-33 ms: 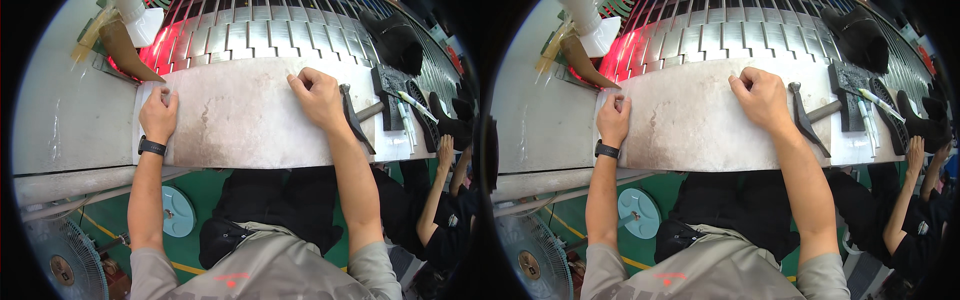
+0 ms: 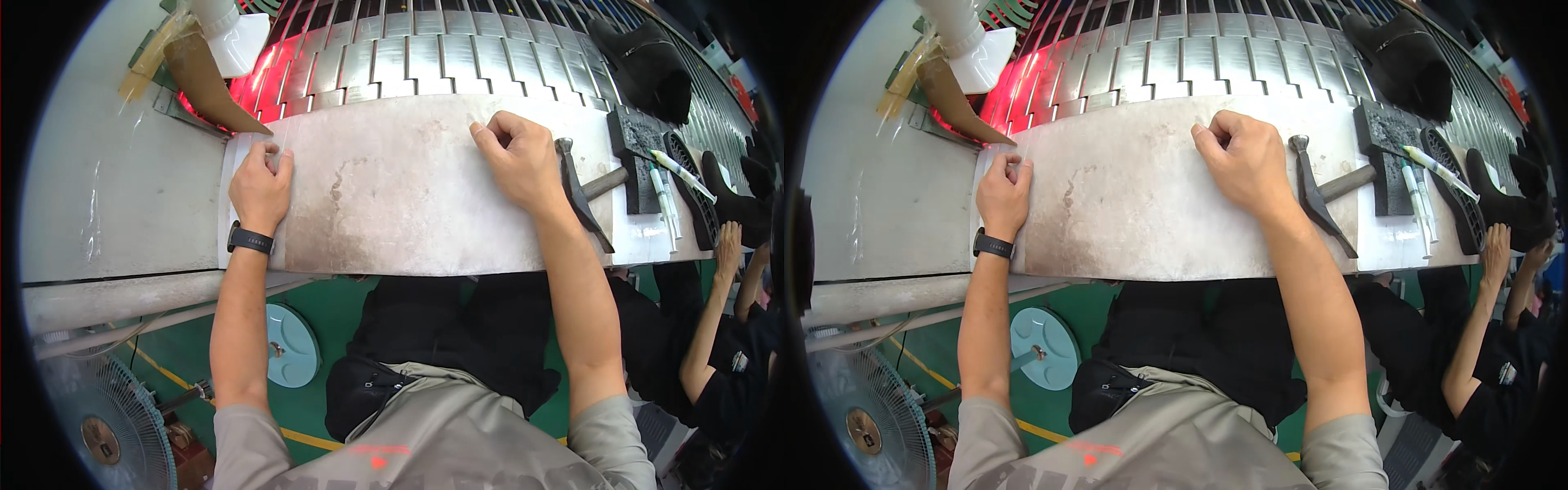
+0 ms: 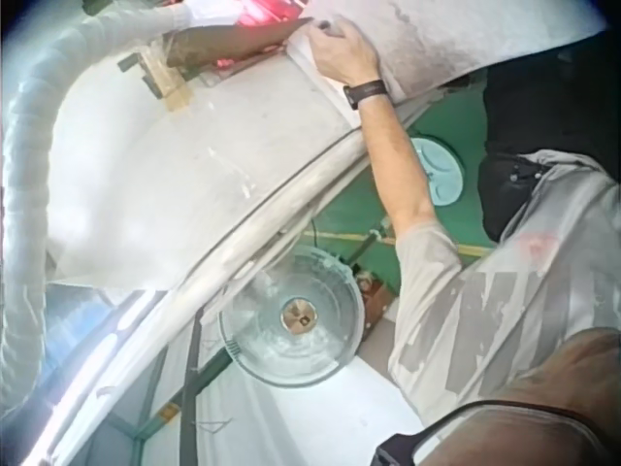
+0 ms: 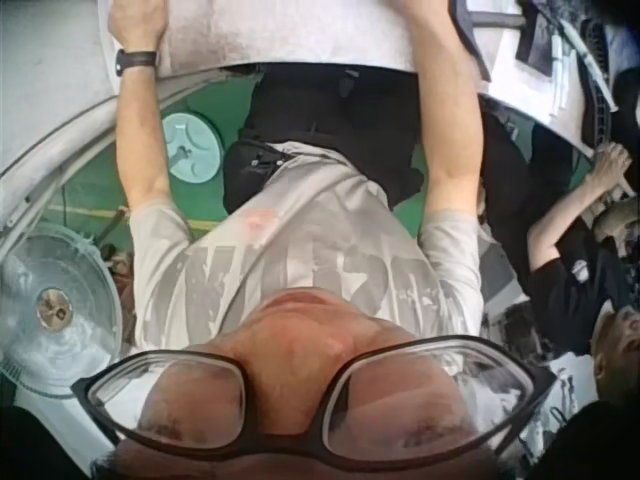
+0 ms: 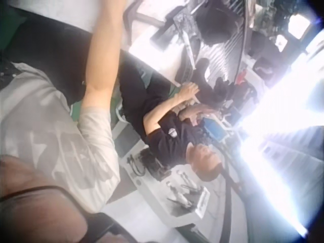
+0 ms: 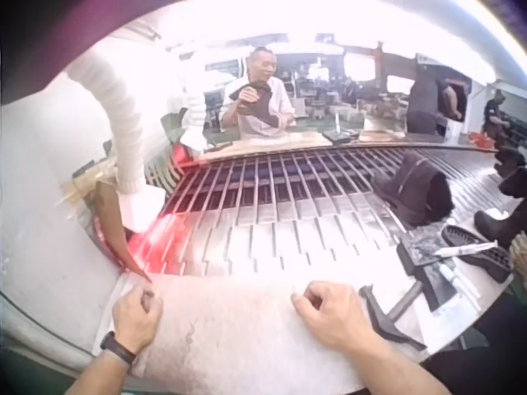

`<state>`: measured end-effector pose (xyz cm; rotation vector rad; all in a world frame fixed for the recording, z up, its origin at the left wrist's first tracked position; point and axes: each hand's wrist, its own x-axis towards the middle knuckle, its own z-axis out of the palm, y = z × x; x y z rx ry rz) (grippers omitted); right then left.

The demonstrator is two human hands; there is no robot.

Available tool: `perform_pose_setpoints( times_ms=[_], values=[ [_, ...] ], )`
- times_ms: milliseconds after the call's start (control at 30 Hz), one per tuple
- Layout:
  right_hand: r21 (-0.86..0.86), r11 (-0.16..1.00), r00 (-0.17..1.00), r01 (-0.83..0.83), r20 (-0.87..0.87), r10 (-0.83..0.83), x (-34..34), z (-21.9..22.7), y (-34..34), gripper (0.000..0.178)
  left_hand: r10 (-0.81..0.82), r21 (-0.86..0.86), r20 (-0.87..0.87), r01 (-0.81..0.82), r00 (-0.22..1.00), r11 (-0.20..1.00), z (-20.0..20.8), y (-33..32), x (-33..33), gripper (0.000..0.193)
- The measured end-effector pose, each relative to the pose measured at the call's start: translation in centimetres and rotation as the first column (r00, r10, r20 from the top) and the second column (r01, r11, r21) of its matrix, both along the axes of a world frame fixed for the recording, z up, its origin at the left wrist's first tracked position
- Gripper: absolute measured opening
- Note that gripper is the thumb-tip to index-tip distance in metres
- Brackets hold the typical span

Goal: The person retrieves a shoe sole and a boot upper from a conveyor belt, then attaches the sole to the boot upper by pressing them together by hand.

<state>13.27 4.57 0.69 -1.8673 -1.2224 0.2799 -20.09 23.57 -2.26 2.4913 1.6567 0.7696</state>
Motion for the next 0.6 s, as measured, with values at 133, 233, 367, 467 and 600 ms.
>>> perform_pose_setpoints(
  times_ms=[133, 233, 367, 467, 600],
  values=[
    [0.035, 0.999, 1.000, -0.013, 0.016, 0.012, -0.2, 0.4, 0.1, 0.034, -0.014, 0.030, 0.028, 0.013, 1.000, 0.999, -0.2, 0.0, -0.2, 0.031],
    [0.030, 1.000, 1.000, -0.002, 0.015, 0.002, 0.2, 0.5, 0.0, 0.034, 0.006, 0.008, 0.019, -0.006, 1.000, 1.000, 0.4, -0.2, 0.5, 0.031],
    [0.015, 1.000, 0.999, -0.011, 0.033, 0.010, 0.1, 0.5, 0.2, 0.034, 0.006, 0.011, 0.011, -0.006, 1.000, 1.000, 0.5, -0.1, 0.3, 0.031],
    [-0.015, 1.000, 0.999, -0.011, 0.031, 0.012, 0.3, 0.3, 0.1, 0.035, -0.004, 0.010, 0.029, 0.004, 1.000, 1.000, 0.6, -0.2, 0.3, 0.031],
    [0.009, 1.000, 1.000, -0.015, 0.009, 0.015, -0.2, 0.5, 0.0, 0.035, 0.003, 0.006, 0.004, -0.003, 1.000, 1.000, 0.7, -0.5, -0.1, 0.031]
  ],
)
